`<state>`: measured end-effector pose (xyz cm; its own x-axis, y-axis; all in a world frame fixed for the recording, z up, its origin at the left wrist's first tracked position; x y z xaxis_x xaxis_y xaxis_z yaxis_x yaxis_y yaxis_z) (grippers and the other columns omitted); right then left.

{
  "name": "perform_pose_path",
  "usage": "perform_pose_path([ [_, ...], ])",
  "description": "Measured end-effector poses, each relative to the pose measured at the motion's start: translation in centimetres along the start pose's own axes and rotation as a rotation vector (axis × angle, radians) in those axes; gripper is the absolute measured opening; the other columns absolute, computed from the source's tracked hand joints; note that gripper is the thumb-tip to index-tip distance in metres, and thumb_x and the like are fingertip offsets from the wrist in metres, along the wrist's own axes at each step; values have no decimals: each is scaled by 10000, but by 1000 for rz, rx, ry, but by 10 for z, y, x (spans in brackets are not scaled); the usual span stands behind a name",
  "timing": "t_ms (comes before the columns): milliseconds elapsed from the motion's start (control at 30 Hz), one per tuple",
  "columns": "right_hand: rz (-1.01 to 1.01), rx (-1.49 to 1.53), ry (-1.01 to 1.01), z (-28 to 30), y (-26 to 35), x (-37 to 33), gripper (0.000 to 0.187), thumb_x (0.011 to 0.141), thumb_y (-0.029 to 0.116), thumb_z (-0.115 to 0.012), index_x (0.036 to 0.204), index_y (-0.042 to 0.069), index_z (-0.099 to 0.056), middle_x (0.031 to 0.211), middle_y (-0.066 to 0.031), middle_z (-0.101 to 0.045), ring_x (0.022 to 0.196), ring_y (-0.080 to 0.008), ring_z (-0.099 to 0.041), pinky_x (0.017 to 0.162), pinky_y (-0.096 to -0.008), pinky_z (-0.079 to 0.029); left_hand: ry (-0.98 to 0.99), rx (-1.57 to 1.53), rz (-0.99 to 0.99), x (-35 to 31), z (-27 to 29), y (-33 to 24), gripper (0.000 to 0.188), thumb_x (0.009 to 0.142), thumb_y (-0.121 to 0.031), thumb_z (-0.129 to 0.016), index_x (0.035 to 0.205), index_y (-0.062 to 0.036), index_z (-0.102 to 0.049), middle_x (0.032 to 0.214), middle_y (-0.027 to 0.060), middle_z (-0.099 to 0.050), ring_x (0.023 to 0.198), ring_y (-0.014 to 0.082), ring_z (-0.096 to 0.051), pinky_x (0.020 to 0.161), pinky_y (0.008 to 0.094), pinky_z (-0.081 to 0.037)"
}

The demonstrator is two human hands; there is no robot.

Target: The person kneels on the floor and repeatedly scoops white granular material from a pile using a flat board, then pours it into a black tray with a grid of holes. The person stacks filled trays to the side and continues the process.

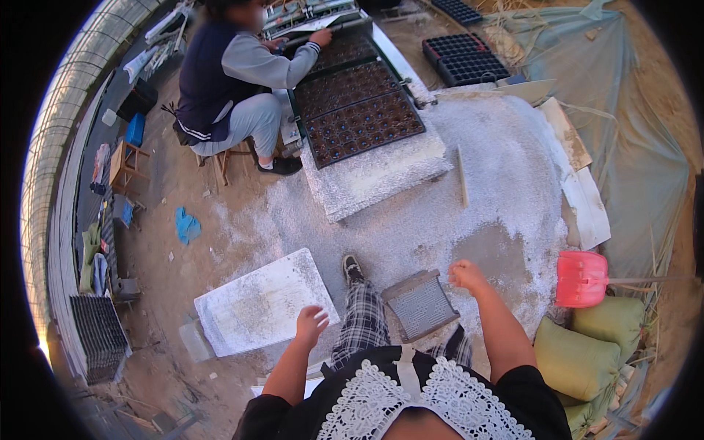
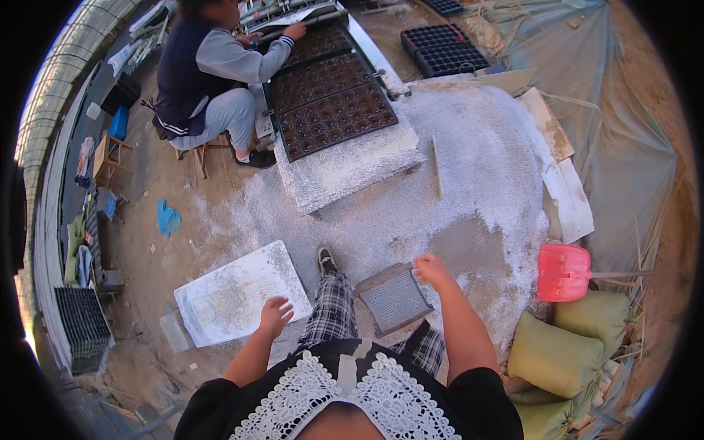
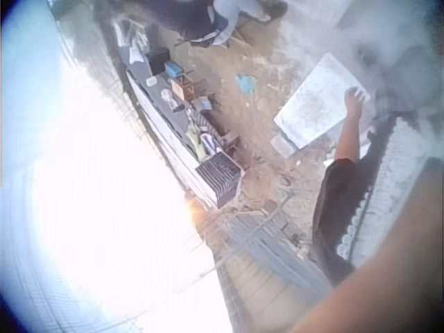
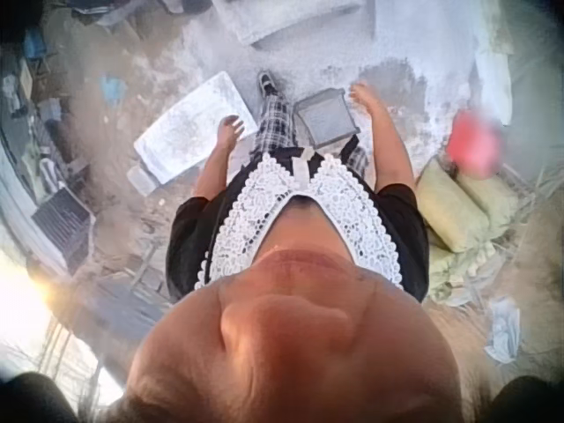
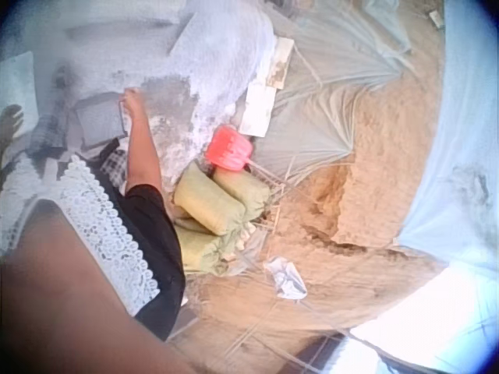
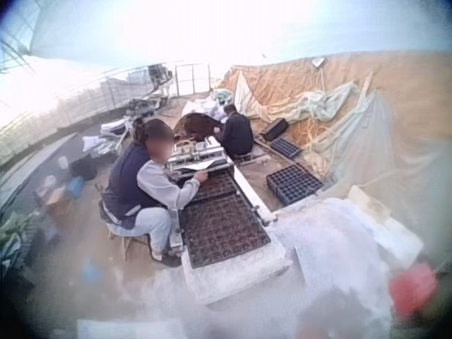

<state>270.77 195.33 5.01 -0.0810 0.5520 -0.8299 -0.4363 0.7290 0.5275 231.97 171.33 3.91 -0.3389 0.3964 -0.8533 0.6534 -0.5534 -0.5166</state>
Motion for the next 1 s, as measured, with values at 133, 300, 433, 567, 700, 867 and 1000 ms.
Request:
perform_pose_path([
  [133,-18,68,109,-47,68,66,222,827,155,-460,997,30,-529,893,-82,-584,744,-177,-587,599,-282,-476,129,73,3,49,-84,-69,202,803,4,-417,989,-69,-447,1049,96,-494,901,226,-524,744,362,-458],
  [300,-31,227,242,-78,163,188,269,835,197,-485,1048,33,-497,930,-87,-564,776,-185,-572,619,-292,-472,245,-143,264,97,-173,-67,156,829,-117,-439,984,-104,-456,853,43,-541,606,125,-478,516,266,-402],
  [433,-12,373,274,-91,223,320,289,841,216,-497,1070,46,-449,944,-90,-554,834,-211,-555,652,-324,-470,348,-190,399,172,-224,-37,172,847,-217,-434,975,-105,-459,621,-16,-454,400,59,-297,343,196,-230],
  [567,-30,631,334,-112,250,429,254,833,230,-532,985,48,-445,930,-101,-553,838,-225,-557,655,-354,-479,312,-459,480,237,-266,-5,146,870,-252,-434,889,-122,-499,533,-64,-297,382,39,-234,332,177,-180],
  [700,109,714,311,-122,273,436,235,817,220,-568,885,34,-442,869,-130,-556,753,-224,-583,593,-349,-505,501,-227,311,260,-311,-24,194,880,-234,-438,974,-70,-479,565,-45,-326,410,34,-237,352,180,-181],
  [867,316,733,240,-106,284,425,198,800,156,-559,795,-12,-455,722,-135,-556,622,-215,-595,508,-310,-512,492,-231,116,252,-313,-42,177,878,-185,-442,996,-56,-471,582,-42,-346,430,33,-252,370,179,-201],
  [1000,373,741,172,-103,271,390,163,771,119,-533,739,-28,-471,680,-135,-560,604,-209,-592,496,-301,-507,493,-230,-72,230,-302,-45,141,866,-143,-453,977,-60,-476,591,-42,-354,440,40,-270,376,179,-208],
])
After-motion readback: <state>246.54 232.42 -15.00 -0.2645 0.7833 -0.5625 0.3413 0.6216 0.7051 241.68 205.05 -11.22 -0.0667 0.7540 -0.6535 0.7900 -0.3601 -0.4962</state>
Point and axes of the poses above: each hand's wrist, its own x-axis towards the middle knuckle, its own z-axis out of the back of the hand, y = z × x, the point moved 7 cm from there along x, towards the middle knuckle
